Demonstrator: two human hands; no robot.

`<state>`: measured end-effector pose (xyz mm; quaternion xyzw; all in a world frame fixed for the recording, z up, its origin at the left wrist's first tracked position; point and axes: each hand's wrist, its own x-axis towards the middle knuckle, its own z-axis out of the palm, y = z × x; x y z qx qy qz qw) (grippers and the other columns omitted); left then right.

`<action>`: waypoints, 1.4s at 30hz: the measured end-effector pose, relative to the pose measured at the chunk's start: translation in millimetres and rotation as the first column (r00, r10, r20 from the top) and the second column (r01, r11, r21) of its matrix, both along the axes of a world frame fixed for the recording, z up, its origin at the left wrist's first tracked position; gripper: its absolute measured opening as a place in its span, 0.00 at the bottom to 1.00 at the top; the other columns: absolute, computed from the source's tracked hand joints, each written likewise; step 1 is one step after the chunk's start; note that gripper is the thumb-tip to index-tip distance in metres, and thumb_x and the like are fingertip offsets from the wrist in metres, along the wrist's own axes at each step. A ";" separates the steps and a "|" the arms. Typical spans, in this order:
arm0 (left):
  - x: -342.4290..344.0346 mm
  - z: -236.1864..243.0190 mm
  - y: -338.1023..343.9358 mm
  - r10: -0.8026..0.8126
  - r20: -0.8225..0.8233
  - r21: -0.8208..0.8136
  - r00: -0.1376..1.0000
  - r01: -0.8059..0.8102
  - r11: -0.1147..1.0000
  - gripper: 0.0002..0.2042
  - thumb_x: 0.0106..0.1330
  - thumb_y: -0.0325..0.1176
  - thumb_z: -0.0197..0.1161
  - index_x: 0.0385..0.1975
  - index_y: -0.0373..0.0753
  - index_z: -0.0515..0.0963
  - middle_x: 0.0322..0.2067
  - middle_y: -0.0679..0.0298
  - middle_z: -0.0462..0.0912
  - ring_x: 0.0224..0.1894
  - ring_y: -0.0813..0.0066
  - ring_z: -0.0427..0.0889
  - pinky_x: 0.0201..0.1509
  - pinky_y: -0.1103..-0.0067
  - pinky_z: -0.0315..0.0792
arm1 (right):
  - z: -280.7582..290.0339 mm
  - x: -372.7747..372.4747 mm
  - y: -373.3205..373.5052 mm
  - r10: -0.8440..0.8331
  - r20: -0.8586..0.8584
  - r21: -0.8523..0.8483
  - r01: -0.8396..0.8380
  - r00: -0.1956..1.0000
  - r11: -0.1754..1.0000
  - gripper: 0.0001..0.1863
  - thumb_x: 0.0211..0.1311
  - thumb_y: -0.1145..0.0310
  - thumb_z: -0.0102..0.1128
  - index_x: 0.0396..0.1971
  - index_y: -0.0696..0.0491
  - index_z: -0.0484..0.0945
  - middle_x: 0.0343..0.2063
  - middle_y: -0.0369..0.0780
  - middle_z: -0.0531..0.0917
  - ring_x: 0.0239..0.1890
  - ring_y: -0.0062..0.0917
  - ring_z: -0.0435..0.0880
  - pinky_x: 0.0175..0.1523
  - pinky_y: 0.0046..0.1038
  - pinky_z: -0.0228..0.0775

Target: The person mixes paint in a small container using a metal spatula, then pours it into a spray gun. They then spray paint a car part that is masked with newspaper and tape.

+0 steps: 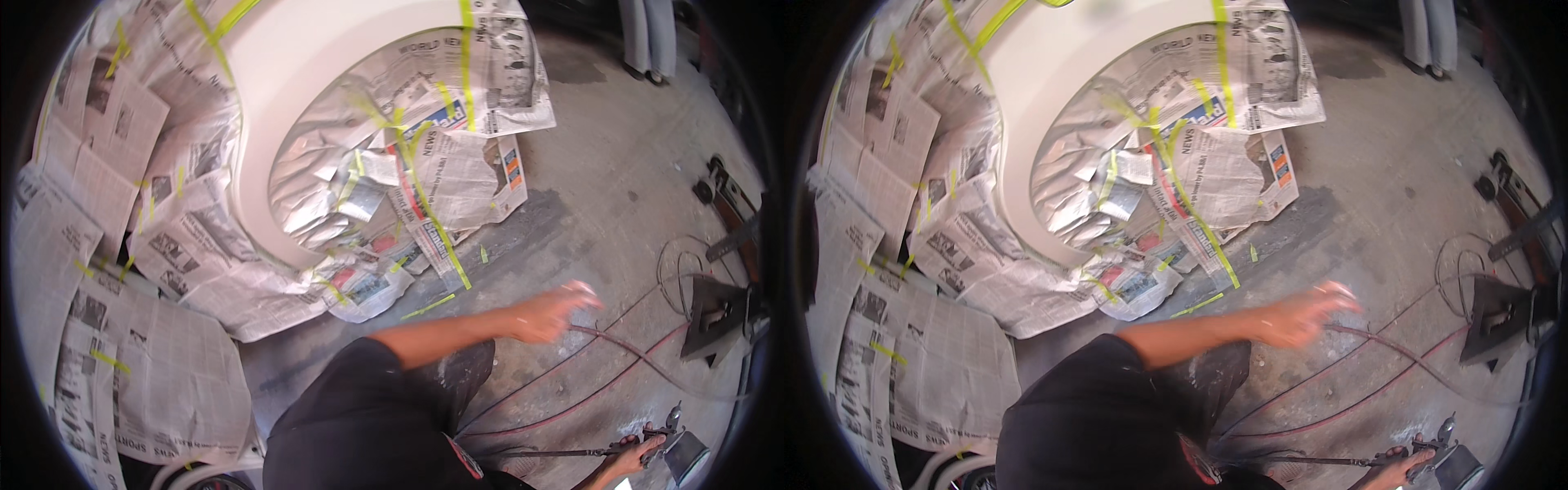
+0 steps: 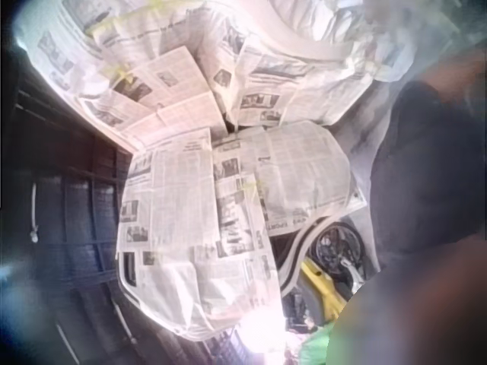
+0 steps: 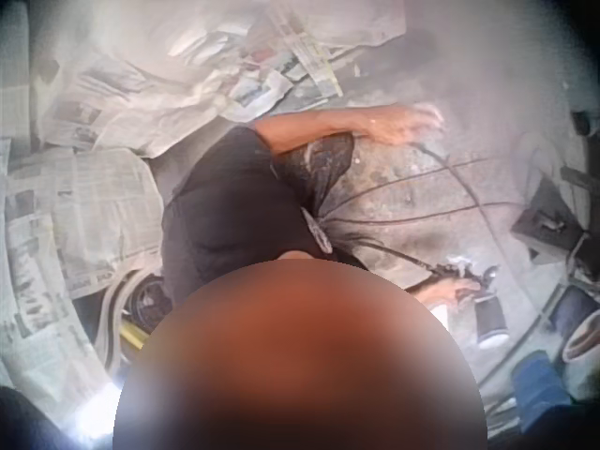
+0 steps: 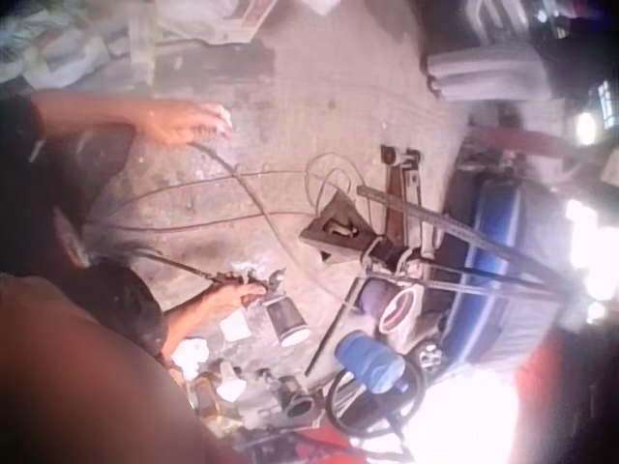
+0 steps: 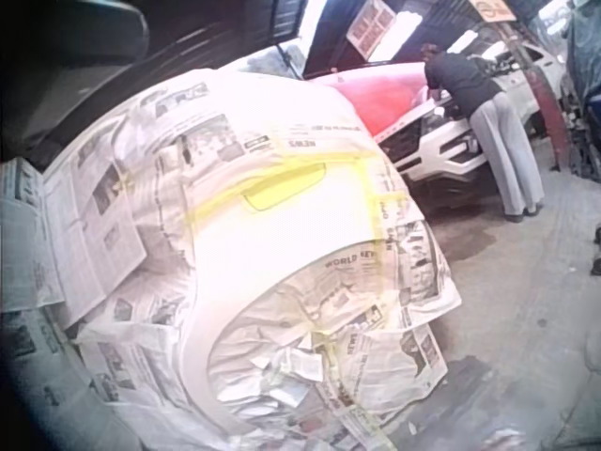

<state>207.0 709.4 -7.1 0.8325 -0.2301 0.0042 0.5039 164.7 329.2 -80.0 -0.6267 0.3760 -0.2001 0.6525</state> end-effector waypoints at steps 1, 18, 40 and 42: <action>-23.2 -8.1 34.6 0.171 0.120 0.176 0.978 -0.191 0.966 0.30 0.53 0.19 0.50 0.61 0.40 0.70 0.60 0.51 0.70 0.61 0.51 0.72 0.65 0.65 0.68 | 0.0 6.3 2.9 0.008 -0.003 -0.014 -0.008 1.000 1.000 0.30 0.71 0.42 0.55 0.51 0.56 0.77 0.36 0.37 0.84 0.17 0.16 0.68 0.21 0.19 0.61; -392.4 -19.6 59.2 -0.015 -0.989 0.133 -0.145 -0.940 0.314 0.32 0.77 0.58 0.37 0.66 0.38 0.70 0.61 0.51 0.76 0.60 0.63 0.79 0.67 0.67 0.70 | -7.0 17.3 16.1 0.102 0.026 0.093 -0.104 0.994 0.990 0.28 0.69 0.43 0.58 0.47 0.56 0.77 0.34 0.37 0.80 0.19 0.17 0.70 0.20 0.21 0.62; -207.6 56.0 15.1 0.524 0.162 0.794 0.836 -0.426 0.433 0.18 0.64 0.45 0.63 0.47 0.40 0.82 0.47 0.56 0.82 0.55 0.55 0.77 0.61 0.64 0.69 | 26.0 -7.7 29.7 0.219 0.173 0.036 -0.228 0.960 0.973 0.25 0.73 0.45 0.54 0.44 0.56 0.75 0.34 0.38 0.81 0.15 0.17 0.68 0.16 0.19 0.58; -209.8 54.7 15.5 0.488 0.183 0.775 0.853 -0.430 0.462 0.17 0.64 0.45 0.63 0.45 0.39 0.82 0.46 0.56 0.82 0.54 0.56 0.78 0.60 0.64 0.70 | 28.1 -7.8 32.6 0.232 0.180 0.054 -0.245 0.956 0.968 0.25 0.73 0.45 0.54 0.44 0.56 0.75 0.34 0.38 0.81 0.15 0.17 0.68 0.17 0.19 0.58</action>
